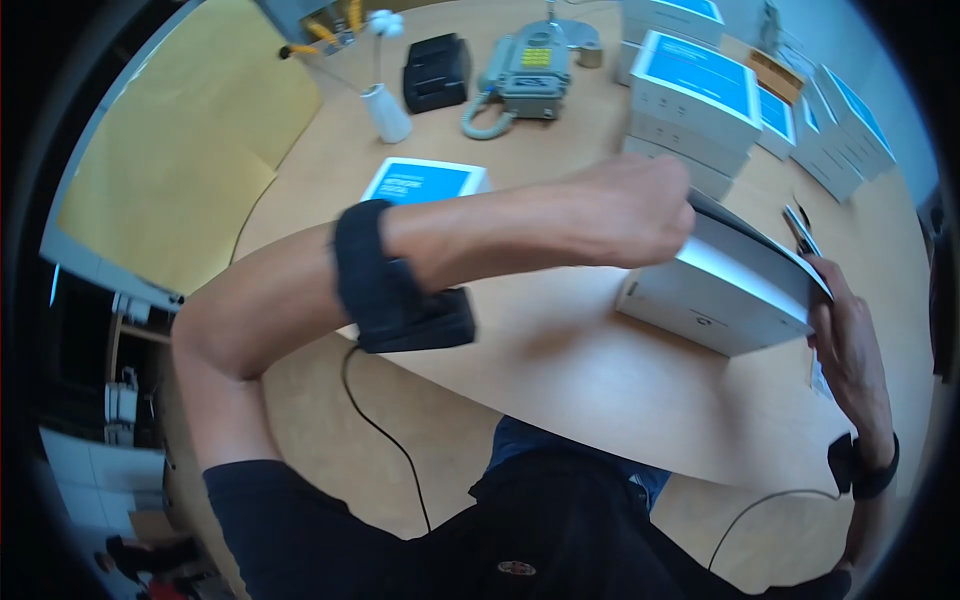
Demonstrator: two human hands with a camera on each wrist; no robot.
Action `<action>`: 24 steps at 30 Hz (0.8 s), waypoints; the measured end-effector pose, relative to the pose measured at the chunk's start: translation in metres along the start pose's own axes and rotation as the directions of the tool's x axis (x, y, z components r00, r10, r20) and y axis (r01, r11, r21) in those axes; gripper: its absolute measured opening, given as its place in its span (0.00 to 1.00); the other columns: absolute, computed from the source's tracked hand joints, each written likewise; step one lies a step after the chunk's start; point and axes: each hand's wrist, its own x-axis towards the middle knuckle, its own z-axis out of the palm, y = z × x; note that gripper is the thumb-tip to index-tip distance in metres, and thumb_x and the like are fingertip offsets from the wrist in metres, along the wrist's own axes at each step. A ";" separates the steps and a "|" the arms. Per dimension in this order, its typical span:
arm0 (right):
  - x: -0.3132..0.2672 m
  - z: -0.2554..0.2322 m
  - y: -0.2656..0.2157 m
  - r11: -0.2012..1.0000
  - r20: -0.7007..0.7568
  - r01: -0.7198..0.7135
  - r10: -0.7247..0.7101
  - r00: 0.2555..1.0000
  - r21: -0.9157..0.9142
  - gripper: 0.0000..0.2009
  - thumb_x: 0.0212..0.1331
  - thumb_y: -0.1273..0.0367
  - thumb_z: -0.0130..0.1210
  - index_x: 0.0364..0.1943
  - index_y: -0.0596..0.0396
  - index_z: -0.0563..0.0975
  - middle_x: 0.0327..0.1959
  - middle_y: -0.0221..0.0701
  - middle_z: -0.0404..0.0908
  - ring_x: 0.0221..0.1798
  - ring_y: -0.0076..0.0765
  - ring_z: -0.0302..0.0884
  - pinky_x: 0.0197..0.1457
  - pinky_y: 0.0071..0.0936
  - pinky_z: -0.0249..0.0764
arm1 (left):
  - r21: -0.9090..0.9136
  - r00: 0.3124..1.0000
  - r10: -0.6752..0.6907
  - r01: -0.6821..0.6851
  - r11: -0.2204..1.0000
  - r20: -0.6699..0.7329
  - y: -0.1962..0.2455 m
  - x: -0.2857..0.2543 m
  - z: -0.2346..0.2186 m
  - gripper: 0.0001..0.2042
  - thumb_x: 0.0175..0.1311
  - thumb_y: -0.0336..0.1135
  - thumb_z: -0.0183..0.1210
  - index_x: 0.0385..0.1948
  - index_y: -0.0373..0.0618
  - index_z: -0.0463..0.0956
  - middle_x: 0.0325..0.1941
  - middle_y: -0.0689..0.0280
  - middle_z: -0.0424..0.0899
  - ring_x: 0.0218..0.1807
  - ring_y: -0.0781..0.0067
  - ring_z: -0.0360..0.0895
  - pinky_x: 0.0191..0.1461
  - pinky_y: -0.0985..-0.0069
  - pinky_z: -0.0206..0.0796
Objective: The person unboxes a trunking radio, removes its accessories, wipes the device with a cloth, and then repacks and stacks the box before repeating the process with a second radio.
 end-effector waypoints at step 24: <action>-0.035 0.021 -0.002 0.765 0.198 -0.123 -0.005 0.980 0.632 0.42 0.70 0.34 0.38 0.68 0.59 0.59 0.55 0.48 0.72 0.54 0.50 0.79 0.54 0.43 0.82 | -0.142 0.999 0.052 -0.051 0.989 0.002 -0.008 -0.041 0.032 0.36 0.78 0.56 0.48 0.72 0.33 0.52 0.53 0.50 0.74 0.44 0.58 0.82 0.51 0.64 0.75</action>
